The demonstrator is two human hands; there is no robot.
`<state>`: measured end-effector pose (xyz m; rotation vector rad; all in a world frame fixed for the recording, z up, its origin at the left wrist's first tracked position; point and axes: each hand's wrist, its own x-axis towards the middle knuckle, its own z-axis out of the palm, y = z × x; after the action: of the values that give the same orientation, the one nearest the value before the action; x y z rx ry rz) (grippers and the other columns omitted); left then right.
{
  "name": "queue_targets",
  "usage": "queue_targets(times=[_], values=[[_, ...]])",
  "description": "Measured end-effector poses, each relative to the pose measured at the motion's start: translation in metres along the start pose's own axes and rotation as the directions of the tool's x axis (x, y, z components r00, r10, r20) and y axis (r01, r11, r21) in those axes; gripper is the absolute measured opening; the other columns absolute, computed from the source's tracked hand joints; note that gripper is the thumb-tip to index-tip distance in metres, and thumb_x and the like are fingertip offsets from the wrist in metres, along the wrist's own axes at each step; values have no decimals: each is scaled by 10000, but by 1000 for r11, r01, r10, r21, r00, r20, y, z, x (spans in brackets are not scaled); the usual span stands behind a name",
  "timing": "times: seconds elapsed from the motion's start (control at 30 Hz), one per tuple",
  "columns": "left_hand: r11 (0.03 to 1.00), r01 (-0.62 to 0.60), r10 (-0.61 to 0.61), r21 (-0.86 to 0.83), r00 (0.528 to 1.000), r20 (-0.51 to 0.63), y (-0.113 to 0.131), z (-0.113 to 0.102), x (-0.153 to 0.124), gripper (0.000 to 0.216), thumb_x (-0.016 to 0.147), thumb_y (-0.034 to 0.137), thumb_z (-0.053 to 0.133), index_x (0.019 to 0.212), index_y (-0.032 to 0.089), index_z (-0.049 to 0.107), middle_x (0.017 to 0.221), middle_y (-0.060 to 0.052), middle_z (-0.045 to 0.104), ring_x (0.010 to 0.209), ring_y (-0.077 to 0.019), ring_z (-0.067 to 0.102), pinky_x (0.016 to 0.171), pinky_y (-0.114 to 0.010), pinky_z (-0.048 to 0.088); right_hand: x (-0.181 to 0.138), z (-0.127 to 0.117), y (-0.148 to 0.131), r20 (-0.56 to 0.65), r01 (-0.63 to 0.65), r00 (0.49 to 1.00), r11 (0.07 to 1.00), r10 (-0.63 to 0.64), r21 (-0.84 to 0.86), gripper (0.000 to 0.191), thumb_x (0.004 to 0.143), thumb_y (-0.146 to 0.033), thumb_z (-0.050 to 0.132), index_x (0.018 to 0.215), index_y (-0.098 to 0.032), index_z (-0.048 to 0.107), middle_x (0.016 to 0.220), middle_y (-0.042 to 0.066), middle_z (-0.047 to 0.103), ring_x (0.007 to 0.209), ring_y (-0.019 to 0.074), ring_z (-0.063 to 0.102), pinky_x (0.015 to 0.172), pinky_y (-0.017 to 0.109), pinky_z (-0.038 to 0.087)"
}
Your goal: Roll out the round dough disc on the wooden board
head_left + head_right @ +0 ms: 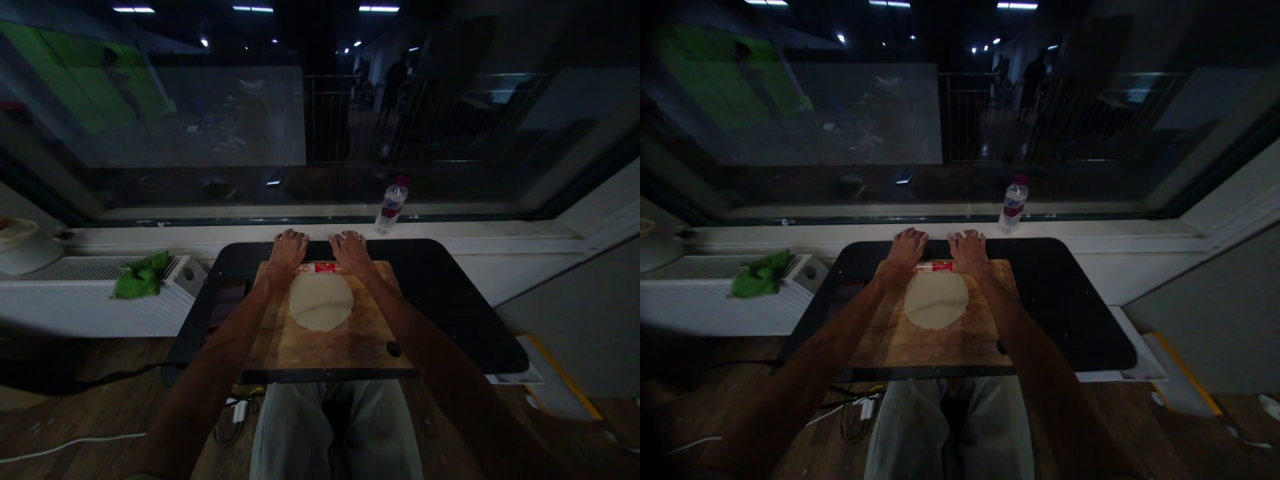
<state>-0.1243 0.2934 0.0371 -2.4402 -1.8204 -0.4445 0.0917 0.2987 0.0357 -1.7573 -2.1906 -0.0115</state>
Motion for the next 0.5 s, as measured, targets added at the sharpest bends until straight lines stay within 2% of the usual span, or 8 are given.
queue_targets(times=[0.23, 0.37, 0.5], values=[[998, 61, -61, 7, 998, 23, 4, 2, -12, 474, 1190, 408, 329, 1380, 203, 712, 1427, -184, 725, 1453, -339, 564, 1196, -537, 481, -9, -1, -2, 66, 10, 998, 1000, -9, -26, 580, 1210, -486, 305, 1483, -204, 733, 1630, 204, 621, 1549, 388, 499, 1315, 660, 325], [986, 164, -165, 21, 985, 47, 16, 2, -33, 488, 1176, 429, 348, 1401, 202, 716, 1513, -193, 696, 1500, -389, 537, 1201, -625, 472, -25, 1, -1, 87, 39, 996, 999, -36, -26, 589, 1205, -525, 325, 1586, -232, 666, 1706, 173, 565, 1625, 376, 424, 1342, 670, 277], [981, 194, -194, 31, 981, 17, 32, 1, -64, 477, 1156, 408, 371, 1397, 221, 738, 1557, -173, 688, 1578, -415, 479, 1230, -655, 438, -48, 5, 1, 95, 54, 994, 998, -51, -31, 568, 1190, -516, 378, 1616, -255, 649, 1737, 128, 552, 1662, 351, 396, 1374, 629, 243]])
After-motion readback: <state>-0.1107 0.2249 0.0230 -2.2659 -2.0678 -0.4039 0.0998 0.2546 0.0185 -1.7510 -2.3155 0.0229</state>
